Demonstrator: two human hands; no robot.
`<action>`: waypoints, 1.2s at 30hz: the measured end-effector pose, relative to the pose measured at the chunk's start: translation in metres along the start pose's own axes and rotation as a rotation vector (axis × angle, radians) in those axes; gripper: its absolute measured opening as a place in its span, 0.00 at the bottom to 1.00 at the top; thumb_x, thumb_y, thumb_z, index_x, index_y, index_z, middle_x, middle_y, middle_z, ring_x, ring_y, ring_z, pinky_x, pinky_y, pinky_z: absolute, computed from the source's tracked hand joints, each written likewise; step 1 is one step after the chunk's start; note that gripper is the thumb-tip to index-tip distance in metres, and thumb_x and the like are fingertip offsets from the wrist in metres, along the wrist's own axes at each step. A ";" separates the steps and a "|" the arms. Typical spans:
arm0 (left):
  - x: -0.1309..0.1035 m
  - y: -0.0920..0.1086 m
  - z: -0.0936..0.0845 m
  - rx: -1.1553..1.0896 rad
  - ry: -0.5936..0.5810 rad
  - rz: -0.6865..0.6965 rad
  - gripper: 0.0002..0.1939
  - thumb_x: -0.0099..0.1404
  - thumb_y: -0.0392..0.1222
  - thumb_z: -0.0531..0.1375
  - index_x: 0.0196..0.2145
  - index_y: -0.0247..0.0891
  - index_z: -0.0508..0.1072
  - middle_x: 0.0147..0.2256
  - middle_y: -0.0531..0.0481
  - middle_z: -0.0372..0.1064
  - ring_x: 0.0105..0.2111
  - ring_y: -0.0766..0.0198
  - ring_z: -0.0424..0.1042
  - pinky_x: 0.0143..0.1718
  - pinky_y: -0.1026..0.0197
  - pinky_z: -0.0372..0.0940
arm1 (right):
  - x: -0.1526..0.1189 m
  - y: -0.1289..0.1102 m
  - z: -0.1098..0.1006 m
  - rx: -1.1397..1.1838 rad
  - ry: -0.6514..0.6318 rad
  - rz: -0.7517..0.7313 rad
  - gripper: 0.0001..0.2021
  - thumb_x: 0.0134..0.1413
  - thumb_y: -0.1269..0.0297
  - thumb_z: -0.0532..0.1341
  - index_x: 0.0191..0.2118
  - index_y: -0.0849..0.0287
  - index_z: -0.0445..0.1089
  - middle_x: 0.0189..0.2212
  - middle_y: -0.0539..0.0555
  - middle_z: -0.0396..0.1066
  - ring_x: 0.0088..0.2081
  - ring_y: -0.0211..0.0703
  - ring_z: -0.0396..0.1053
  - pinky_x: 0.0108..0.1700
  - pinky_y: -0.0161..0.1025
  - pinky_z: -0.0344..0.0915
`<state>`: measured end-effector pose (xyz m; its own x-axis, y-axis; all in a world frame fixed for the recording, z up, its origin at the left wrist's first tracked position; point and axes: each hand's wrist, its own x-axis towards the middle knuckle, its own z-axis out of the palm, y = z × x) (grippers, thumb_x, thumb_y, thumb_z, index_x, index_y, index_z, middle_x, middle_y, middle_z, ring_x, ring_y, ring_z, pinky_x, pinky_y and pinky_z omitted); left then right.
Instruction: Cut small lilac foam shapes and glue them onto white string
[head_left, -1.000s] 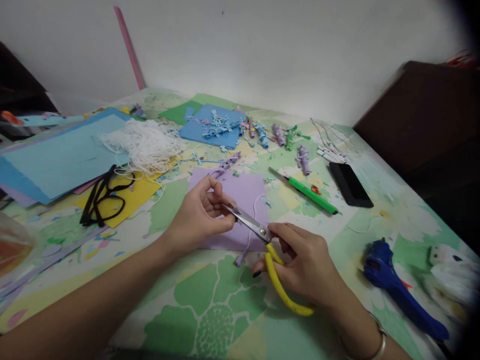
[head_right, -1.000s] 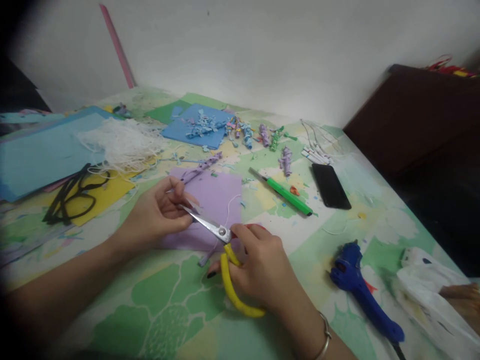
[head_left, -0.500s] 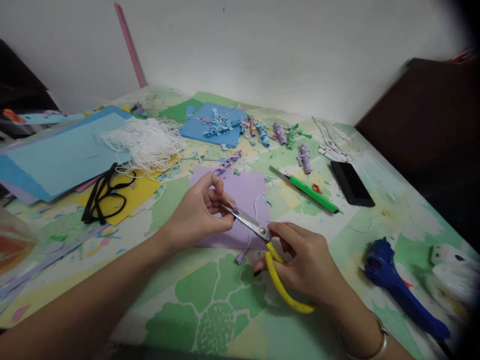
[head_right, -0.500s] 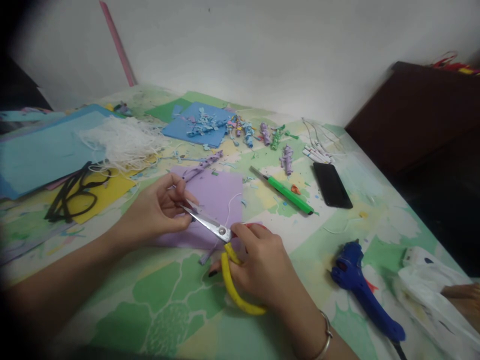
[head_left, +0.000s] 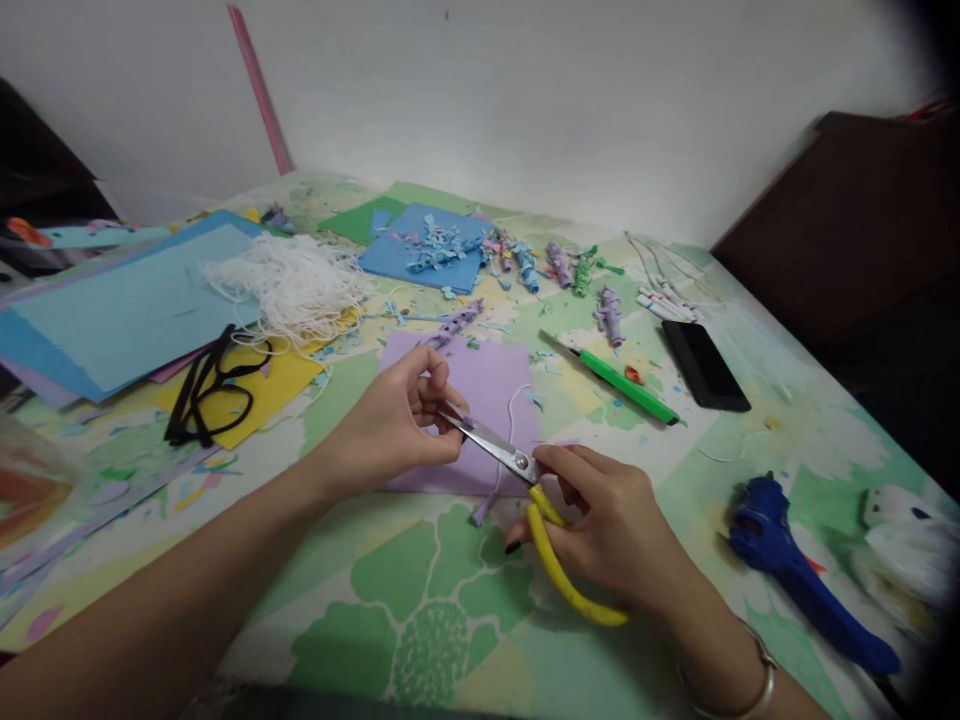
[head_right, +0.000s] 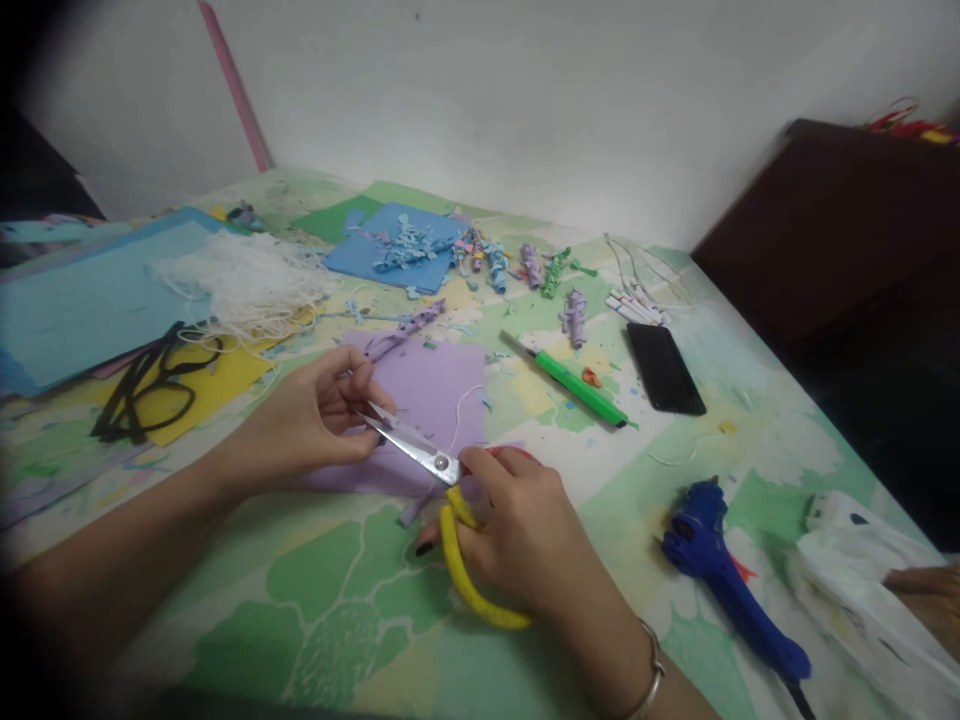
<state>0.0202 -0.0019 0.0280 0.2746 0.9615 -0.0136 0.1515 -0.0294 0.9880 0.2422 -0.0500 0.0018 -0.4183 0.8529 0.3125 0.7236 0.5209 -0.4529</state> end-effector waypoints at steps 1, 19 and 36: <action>0.000 0.000 -0.001 0.006 -0.009 0.001 0.21 0.44 0.24 0.61 0.28 0.40 0.54 0.29 0.59 0.69 0.28 0.73 0.69 0.31 0.69 0.64 | 0.000 0.000 0.000 0.002 -0.005 0.002 0.21 0.46 0.52 0.68 0.41 0.64 0.71 0.27 0.54 0.70 0.27 0.41 0.64 0.29 0.36 0.59; 0.004 -0.003 -0.006 -0.210 -0.032 -0.070 0.21 0.46 0.24 0.63 0.27 0.41 0.54 0.26 0.55 0.75 0.25 0.68 0.73 0.26 0.69 0.64 | 0.003 -0.002 -0.003 0.135 -0.032 0.072 0.17 0.41 0.59 0.69 0.38 0.62 0.73 0.20 0.46 0.62 0.21 0.33 0.55 0.24 0.32 0.53; -0.001 -0.005 0.007 -0.755 -0.035 -0.434 0.20 0.43 0.24 0.66 0.32 0.37 0.63 0.22 0.55 0.71 0.20 0.70 0.73 0.21 0.74 0.67 | 0.005 -0.001 -0.008 0.557 -0.213 0.246 0.17 0.38 0.55 0.72 0.27 0.60 0.67 0.19 0.43 0.47 0.23 0.32 0.45 0.20 0.30 0.45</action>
<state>0.0260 -0.0051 0.0223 0.3696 0.8364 -0.4046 -0.4169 0.5385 0.7323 0.2439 -0.0470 0.0107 -0.4173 0.9088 -0.0024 0.4425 0.2009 -0.8740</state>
